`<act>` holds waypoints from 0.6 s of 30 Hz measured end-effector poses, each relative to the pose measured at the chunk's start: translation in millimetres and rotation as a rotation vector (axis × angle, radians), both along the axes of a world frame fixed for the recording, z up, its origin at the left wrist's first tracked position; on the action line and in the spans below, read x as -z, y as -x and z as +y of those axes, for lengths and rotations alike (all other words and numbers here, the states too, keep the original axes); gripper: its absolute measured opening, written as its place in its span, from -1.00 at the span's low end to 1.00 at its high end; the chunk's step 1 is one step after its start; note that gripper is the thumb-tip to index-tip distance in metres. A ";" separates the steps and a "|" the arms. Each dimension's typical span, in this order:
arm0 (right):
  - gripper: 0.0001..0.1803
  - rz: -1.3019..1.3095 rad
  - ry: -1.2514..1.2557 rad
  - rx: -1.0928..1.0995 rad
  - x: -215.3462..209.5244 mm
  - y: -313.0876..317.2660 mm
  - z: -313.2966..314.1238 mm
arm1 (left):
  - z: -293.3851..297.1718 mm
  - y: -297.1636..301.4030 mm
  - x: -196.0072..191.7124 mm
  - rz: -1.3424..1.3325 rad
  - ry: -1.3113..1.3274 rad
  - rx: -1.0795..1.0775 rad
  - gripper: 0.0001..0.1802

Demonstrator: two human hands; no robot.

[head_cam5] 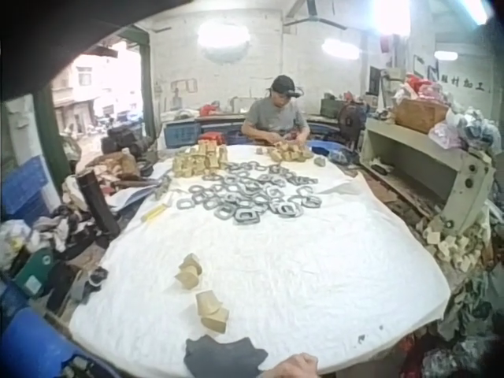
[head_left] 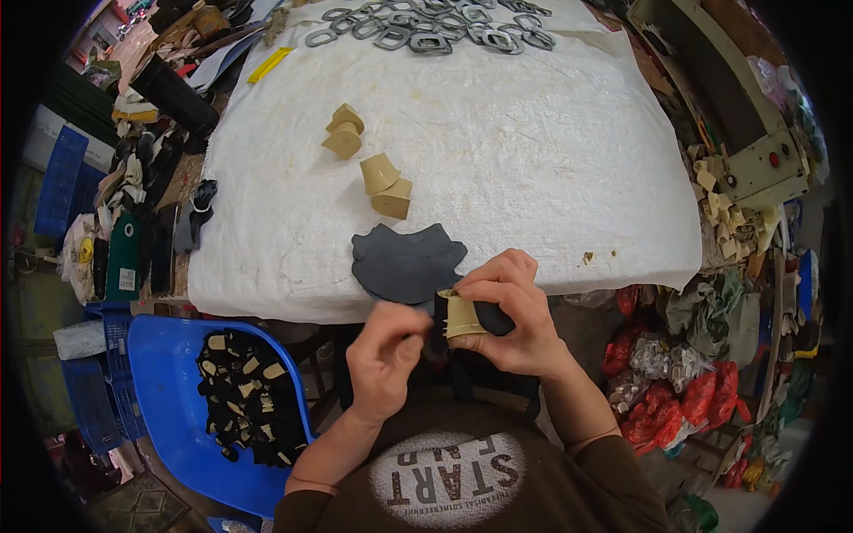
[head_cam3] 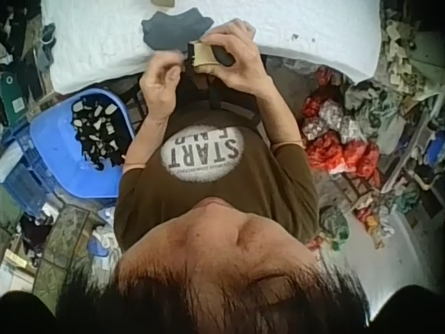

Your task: Manually assembling and inspecting small plastic or rubber shoe components, fitting pieces together and checking for defects.

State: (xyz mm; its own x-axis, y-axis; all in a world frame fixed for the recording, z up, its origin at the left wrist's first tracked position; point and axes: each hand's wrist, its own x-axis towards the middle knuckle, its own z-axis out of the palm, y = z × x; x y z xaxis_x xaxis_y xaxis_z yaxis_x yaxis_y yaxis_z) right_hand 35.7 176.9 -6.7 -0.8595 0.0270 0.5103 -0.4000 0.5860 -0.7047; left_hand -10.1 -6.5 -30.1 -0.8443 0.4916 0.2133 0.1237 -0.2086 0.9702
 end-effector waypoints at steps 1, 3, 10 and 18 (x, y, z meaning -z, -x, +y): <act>-0.50 0.000 0.000 0.006 0.0 -0.5 -0.2 | -0.7 -1.9 0.4 0.000 0.000 0.006 -0.62; -0.51 -0.015 0.009 -0.020 -0.7 -0.2 -2.9 | -1.8 -4.8 0.2 0.096 0.014 -0.003 -0.70; -0.52 -0.055 0.134 -0.067 4.9 -5.5 -7.6 | 10.2 1.5 -0.9 0.505 0.035 -0.110 -0.84; -0.53 0.001 0.117 -0.098 2.9 -2.4 -6.4 | 9.3 1.5 -2.6 0.618 0.016 -0.109 -0.73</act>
